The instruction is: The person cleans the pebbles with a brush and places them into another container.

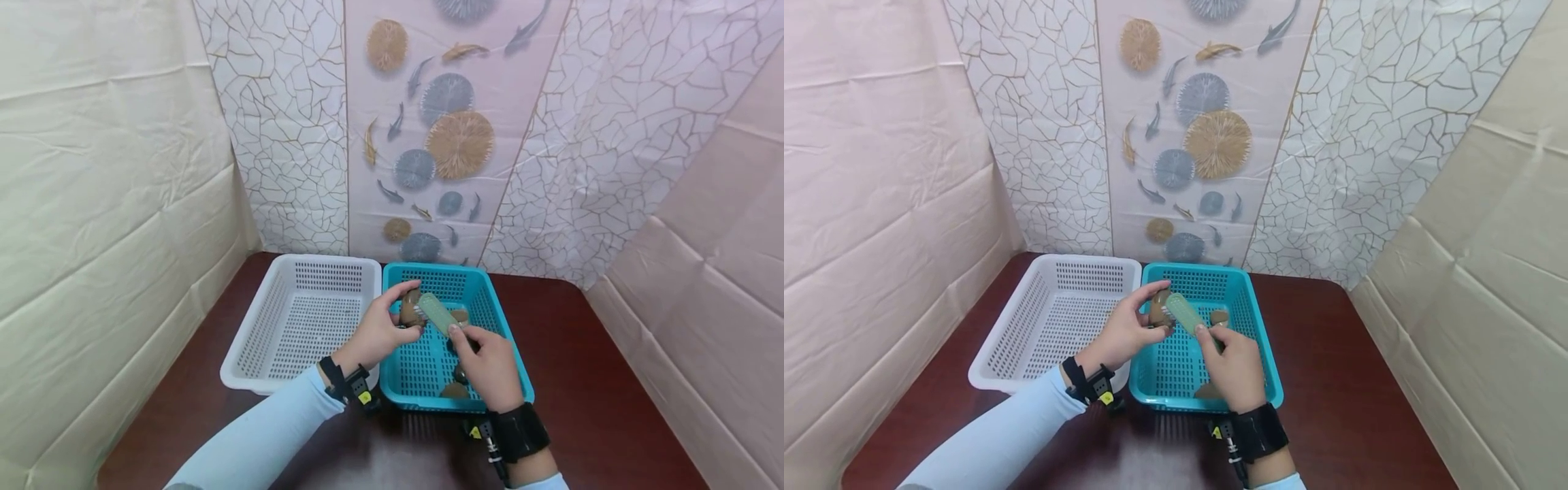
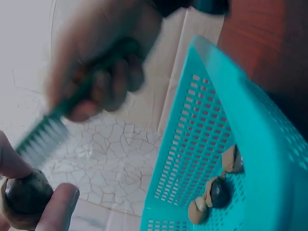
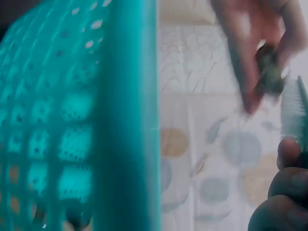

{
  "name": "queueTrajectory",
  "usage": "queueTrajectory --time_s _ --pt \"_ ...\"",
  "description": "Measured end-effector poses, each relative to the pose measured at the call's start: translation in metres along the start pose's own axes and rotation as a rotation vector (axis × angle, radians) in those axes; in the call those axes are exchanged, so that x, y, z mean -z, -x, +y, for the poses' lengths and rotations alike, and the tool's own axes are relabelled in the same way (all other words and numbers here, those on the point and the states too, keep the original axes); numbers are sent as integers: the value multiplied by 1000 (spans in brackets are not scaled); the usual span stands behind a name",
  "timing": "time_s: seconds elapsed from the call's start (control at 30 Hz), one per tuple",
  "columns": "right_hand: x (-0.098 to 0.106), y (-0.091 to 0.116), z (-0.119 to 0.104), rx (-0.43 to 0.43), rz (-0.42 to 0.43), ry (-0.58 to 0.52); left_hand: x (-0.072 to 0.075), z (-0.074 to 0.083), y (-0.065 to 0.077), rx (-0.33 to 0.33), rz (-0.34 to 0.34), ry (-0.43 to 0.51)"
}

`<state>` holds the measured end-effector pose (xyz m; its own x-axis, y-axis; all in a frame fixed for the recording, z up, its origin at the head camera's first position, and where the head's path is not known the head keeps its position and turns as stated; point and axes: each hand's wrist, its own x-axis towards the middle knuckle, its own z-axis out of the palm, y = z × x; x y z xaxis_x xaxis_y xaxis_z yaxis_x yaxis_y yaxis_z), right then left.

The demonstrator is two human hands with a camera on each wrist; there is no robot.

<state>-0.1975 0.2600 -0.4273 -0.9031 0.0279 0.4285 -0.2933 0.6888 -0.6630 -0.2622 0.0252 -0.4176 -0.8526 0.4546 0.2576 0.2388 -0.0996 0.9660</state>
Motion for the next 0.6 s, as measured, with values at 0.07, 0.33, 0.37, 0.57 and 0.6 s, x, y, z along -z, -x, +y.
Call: queueTrajectory --time_s 0.07,0.33,0.37,0.57,0.6 --pt "0 -1 4 -32 6 64 0 1 -1 5 -2 16" --pt "1 0 3 -5 36 -7 -1 -1 -3 25 -17 5" --pt "1 -1 3 -2 32 -6 -1 -1 -3 23 -21 7" --pt "4 1 3 -42 92 60 -1 1 -3 -5 0 18" --pt "4 1 2 -32 85 41 -1 2 -3 -6 -3 20"
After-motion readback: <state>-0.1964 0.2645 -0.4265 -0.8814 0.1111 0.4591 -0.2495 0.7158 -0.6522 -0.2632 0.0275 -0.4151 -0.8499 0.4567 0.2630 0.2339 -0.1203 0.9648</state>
